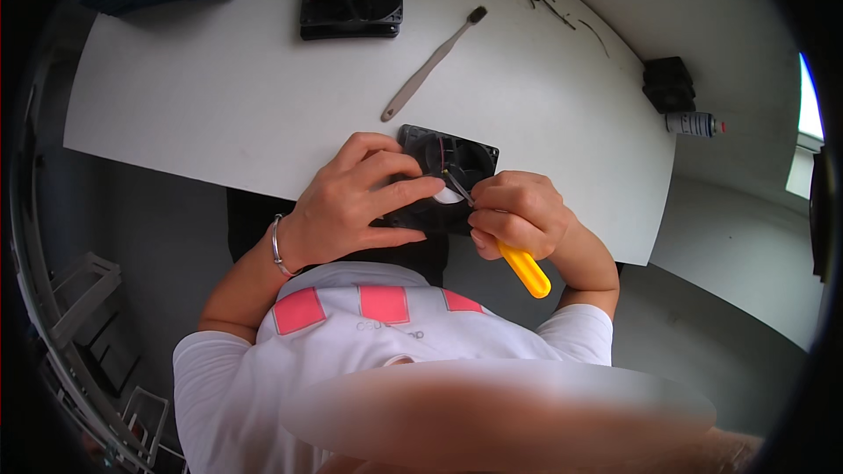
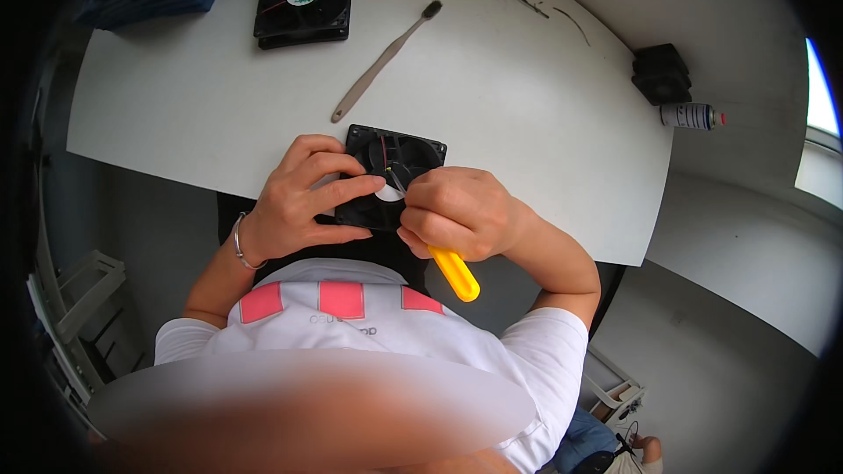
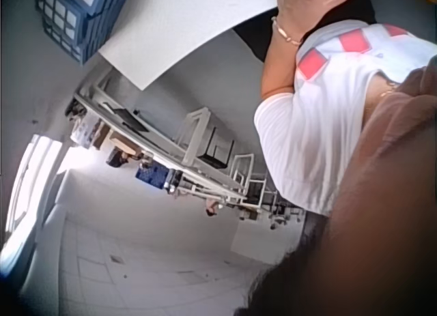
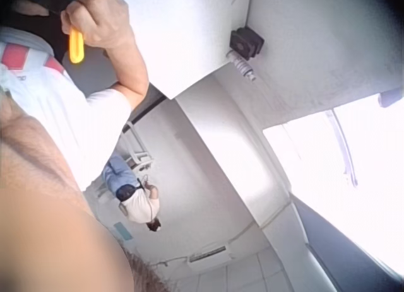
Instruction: The person handles several square cooling fans by hand, placing them on a white desk, and then uses a screwdriver to pry off and reattach a circular label or cover on the back of one fan.
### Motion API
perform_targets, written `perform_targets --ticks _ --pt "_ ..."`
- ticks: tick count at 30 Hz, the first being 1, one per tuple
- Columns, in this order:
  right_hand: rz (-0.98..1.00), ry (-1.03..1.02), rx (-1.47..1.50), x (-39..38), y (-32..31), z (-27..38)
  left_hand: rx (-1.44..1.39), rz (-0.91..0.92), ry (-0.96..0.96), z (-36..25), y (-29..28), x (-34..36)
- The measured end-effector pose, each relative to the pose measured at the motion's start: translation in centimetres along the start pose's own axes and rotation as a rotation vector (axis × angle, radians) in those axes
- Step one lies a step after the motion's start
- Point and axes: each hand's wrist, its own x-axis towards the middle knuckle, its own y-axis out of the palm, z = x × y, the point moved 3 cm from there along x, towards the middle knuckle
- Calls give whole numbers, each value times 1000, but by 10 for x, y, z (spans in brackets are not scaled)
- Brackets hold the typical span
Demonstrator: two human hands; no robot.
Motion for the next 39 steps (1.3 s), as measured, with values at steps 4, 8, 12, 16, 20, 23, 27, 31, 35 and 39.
perform_targets --ticks 4,8,12,16,20,23,27,31,35,39 --pt "15 -30 -30 -1 1 1 5 -6 -4 1 -1 1" --pt "-14 -45 -29 -4 4 -2 -8 -14 -9 2 -1 0" --pt "-39 -23 9 -5 4 -4 -6 -16 -7 2 -1 1" --pt "-69 3 -54 -1 -2 -6 -12 -20 -9 2 -1 1" --pt "-162 94 -1 -6 -5 -7 -6 -11 1 2 0 -1" --pt "-158 98 68 -5 -4 -5 -7 -18 5 2 0 -1" --pt "-52 130 53 0 -3 -4 3 -20 11 2 0 -1" --pt "-84 70 47 -5 2 -7 9 -18 12 2 0 -1" --pt "-54 13 5 -2 3 -3 4 -18 7 2 0 -1" --pt "-64 8 -24 -3 3 -1 3 -18 10 2 0 0"
